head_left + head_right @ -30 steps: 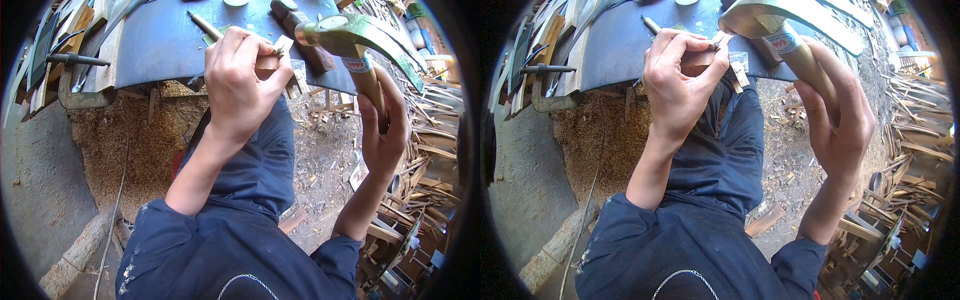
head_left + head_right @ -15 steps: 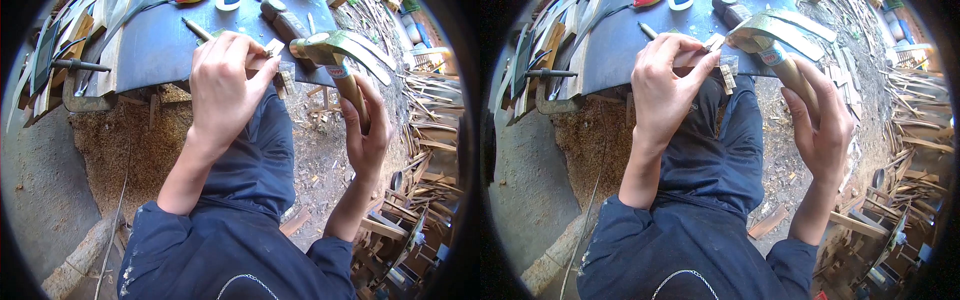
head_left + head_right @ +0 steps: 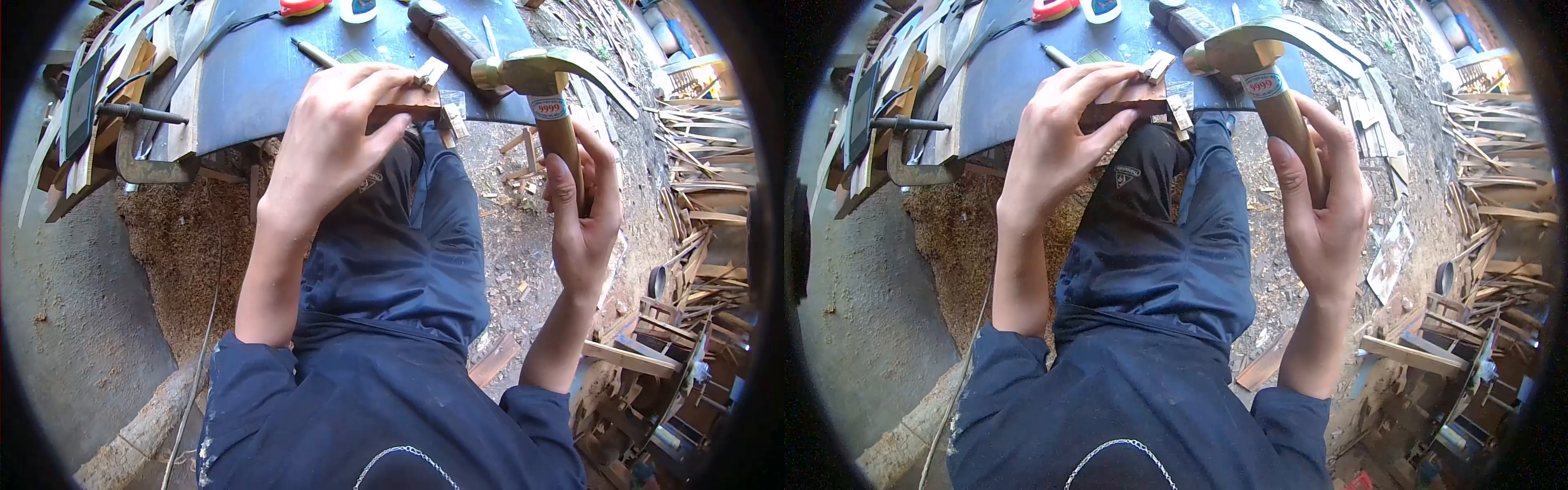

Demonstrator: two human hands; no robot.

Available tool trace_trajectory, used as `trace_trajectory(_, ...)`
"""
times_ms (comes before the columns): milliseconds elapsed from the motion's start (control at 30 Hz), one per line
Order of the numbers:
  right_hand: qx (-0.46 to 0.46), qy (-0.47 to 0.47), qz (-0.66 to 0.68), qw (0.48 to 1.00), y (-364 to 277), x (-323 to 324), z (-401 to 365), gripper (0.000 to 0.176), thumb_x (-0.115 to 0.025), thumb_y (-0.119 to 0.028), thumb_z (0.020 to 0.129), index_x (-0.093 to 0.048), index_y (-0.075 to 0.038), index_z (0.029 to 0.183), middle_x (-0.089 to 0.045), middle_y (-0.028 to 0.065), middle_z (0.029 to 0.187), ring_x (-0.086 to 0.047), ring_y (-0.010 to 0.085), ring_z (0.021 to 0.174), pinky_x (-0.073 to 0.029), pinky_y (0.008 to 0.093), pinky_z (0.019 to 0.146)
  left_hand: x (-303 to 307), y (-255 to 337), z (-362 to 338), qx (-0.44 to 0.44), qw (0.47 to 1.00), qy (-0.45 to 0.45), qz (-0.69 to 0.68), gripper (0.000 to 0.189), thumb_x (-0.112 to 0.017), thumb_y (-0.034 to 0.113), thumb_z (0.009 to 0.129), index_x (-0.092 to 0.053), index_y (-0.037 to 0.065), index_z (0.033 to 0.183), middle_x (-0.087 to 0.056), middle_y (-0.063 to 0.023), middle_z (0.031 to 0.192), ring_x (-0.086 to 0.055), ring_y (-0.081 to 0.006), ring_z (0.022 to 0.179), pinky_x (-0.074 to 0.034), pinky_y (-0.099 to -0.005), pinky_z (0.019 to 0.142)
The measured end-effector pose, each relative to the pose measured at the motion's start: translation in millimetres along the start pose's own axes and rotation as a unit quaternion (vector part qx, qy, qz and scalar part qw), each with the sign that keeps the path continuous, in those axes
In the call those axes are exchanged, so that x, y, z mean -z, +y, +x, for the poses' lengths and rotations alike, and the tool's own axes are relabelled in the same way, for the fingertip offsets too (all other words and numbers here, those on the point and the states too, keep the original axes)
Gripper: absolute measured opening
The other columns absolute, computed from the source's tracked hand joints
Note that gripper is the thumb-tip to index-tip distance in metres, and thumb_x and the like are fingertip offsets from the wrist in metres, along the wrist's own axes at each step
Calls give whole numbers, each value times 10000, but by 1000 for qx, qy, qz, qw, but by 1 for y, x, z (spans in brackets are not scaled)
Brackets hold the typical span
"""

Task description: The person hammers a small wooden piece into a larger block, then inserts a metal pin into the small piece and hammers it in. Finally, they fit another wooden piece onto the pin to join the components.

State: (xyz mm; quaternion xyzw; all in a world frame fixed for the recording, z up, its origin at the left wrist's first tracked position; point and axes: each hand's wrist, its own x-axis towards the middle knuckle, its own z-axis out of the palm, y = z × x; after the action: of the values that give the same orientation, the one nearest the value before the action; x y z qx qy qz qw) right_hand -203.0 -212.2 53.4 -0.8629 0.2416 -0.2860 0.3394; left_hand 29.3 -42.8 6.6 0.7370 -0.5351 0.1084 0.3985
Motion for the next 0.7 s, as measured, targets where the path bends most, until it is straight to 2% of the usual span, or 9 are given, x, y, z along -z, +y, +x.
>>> trace_trajectory(100,-8,19,34,999,-1,-7,-12,416,-658,-205,1111,-572,-65,1494,-745,43,1013,-556,27,722,-427,212,621,-1,0,1,-5,1000,-3,-26,409,-835,77,876,-762,50,1277,-761,-143,1229,-728,-327,1134,-564,-411,1018)
trace_trajectory(600,-79,65,40,994,-15,1,-41,433,-639,-198,1112,-555,-71,1517,-716,38,999,-556,42,737,-435,224,633,-37,21,7,-14,999,24,-47,396,-835,145,899,-773,70,1282,-775,-127,1166,-749,-321,1063,-588,-414,932)
trace_trajectory(633,-85,42,38,995,-16,0,-43,492,-639,-173,1095,-508,-108,1566,-737,99,1088,-675,136,893,-552,318,783,-35,22,7,-8,999,20,-47,399,-833,146,901,-772,71,1288,-776,-129,1167,-749,-321,1063,-587,-414,933)
trace_trajectory(700,-64,-11,64,996,-7,-10,-51,600,-639,-178,1093,-407,-146,1646,-678,144,1258,-668,173,1028,-547,338,892,-34,24,7,0,999,11,-47,405,-826,153,909,-770,72,1302,-777,-132,1168,-750,-322,1063,-586,-411,940)
